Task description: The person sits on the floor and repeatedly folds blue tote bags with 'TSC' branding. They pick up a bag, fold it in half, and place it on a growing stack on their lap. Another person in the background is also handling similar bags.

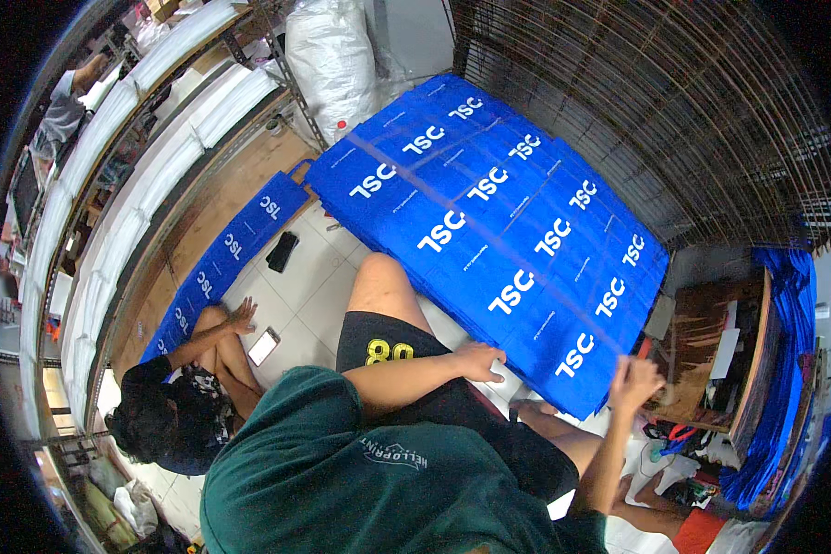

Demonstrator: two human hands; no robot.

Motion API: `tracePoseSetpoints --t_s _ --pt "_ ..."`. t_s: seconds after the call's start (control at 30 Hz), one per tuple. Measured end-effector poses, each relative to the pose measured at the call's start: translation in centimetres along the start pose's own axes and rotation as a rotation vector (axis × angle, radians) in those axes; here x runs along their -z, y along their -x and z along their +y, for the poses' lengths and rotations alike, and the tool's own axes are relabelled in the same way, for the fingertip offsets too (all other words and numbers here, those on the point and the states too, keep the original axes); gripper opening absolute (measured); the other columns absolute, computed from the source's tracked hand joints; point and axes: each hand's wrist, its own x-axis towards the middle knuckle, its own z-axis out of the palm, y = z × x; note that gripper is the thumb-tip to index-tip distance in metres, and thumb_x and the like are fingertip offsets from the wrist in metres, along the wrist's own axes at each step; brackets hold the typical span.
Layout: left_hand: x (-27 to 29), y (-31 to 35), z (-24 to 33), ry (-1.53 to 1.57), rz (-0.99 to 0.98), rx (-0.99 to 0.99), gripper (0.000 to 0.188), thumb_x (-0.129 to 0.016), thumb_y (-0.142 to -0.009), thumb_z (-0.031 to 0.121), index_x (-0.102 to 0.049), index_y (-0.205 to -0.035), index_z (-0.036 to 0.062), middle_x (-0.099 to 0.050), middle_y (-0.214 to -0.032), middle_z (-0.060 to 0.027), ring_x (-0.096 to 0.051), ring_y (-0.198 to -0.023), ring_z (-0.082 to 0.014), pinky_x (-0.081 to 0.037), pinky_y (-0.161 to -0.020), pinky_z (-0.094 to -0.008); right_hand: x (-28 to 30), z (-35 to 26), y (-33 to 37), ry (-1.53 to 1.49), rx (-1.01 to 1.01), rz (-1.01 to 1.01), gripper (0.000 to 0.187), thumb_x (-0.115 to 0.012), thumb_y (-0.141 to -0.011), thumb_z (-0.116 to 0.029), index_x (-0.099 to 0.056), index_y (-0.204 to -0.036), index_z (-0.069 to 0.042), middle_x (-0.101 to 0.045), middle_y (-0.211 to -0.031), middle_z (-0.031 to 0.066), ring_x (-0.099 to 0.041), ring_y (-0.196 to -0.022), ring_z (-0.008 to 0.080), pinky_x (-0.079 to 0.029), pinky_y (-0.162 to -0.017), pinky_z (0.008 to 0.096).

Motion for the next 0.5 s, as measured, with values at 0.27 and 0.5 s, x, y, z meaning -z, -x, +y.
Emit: tracePoseSetpoints --t_s 0.27,0.5 --pt "0.5 0.3 0.6 -0.045 -0.009 0.009 0.052 -0.064 -0.071 0.046 -0.055 -0.108 0.0103 -0.061 -0.095 -0.0133 -0.055 -0.097 -0.0305 -0.042 -0.084 -0.0417 -7.1 -7.3 8.4 -0.201 -0.391 -0.480 0.028 -0.056 -0.080 -0.038 -0.065 -0.087 -0.013 -0.061 -0.091 0.0074 -0.054 -0.091 0.0247 -0.030 -0.083 0.0499" --pt "-1.0 -1.0 -1.2 -0.055 0.005 -0.052 0.056 -0.063 -0.071 0.050 -0.052 -0.110 0.0116 -0.061 -0.084 -0.0099 -0.058 -0.084 -0.0283 -0.045 -0.072 -0.0395 -7.0 -8.0 10.6 -0.220 -0.361 -0.479 0.033 -0.063 -0.073 -0.036 -0.063 -0.097 -0.013 -0.058 -0.101 0.0079 -0.049 -0.103 0.0272 -0.029 -0.090 0.0552"
